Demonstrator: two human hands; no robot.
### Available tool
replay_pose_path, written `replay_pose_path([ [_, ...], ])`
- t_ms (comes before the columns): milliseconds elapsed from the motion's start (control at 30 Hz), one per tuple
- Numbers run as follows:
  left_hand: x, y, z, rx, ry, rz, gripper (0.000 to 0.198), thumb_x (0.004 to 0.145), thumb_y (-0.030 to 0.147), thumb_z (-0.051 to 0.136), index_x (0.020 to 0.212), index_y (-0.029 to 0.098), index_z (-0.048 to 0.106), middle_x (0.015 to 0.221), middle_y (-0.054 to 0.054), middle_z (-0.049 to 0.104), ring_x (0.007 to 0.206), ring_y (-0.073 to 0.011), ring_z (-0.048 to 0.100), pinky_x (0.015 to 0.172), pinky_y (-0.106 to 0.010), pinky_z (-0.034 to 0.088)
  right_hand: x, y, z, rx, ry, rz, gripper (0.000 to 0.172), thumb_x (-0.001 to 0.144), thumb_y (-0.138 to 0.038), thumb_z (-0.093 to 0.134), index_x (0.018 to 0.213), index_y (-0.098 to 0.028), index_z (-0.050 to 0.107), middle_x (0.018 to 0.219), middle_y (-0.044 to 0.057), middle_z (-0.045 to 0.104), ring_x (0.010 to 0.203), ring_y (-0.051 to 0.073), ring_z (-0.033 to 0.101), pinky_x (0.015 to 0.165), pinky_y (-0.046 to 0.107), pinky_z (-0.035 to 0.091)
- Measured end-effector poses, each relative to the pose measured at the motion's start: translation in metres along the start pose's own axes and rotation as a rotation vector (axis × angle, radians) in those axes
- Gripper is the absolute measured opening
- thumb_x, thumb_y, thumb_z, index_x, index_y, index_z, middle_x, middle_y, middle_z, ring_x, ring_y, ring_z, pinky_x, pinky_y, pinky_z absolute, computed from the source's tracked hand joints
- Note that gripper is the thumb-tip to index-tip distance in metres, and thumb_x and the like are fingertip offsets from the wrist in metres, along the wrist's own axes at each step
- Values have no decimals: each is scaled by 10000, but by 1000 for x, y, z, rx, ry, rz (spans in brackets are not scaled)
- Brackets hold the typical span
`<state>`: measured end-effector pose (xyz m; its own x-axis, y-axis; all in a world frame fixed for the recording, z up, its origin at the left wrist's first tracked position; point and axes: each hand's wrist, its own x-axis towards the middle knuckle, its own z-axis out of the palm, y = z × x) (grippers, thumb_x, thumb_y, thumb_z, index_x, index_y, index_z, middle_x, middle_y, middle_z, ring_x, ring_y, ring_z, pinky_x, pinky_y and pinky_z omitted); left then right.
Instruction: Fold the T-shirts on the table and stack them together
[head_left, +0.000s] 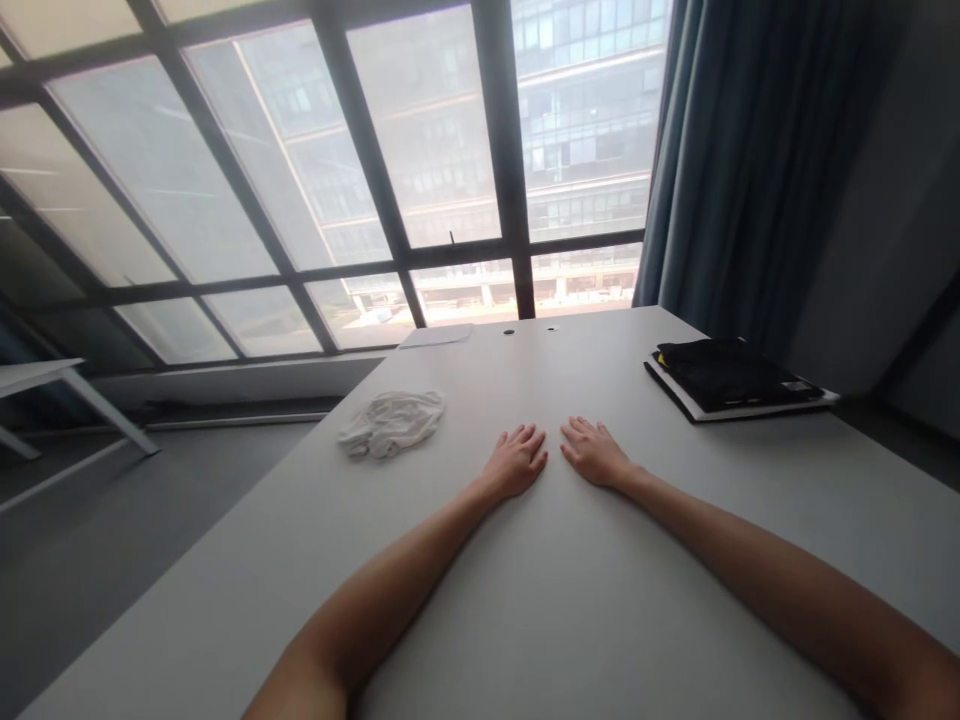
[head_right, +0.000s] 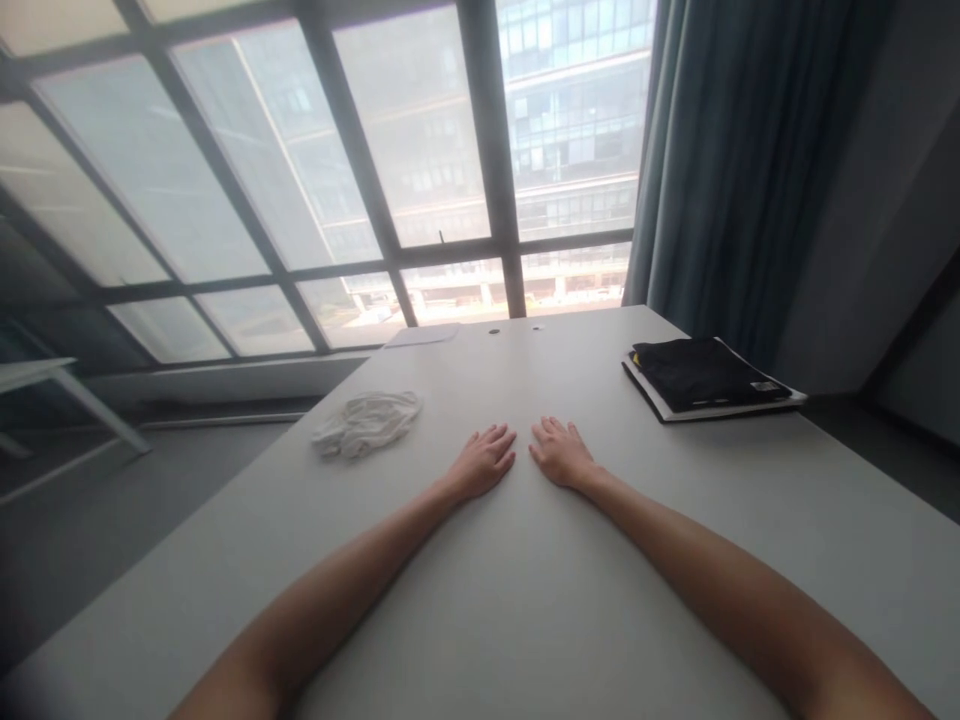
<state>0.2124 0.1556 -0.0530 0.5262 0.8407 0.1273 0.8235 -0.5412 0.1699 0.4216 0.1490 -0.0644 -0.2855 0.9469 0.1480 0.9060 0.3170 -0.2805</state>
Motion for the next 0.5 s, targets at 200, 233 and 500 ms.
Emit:
replay_pose_path([
  [200,-2,0,1,-14,1,9,526,1028,451,381,1507,240,440,1615,-117,354,1501,-306,287,1197,-572,223,-3,2,-1,-43,18,-2,533,1005,-393,390,1476,-165,488,1598,153,379,1496,289,291,1191,535,207],
  [233,-2,1,2,-20,5,9,527,1026,452,387,1501,233,449,1613,-119,358,1501,-308,289,1196,-575,224,-3,1,-2,-44,18,-1,530,1005,-393,390,1474,-168,491,1598,150,382,1495,285,293,1191,531,210],
  [500,12,-42,-32,-48,206,-213,443,990,396,516,1398,233,575,1453,-74,575,1344,-216,513,1173,-362,331,-6,4,-1,-46,52,-5,502,995,-373,402,1438,-182,539,1571,138,428,1473,271,341,1194,489,241],
])
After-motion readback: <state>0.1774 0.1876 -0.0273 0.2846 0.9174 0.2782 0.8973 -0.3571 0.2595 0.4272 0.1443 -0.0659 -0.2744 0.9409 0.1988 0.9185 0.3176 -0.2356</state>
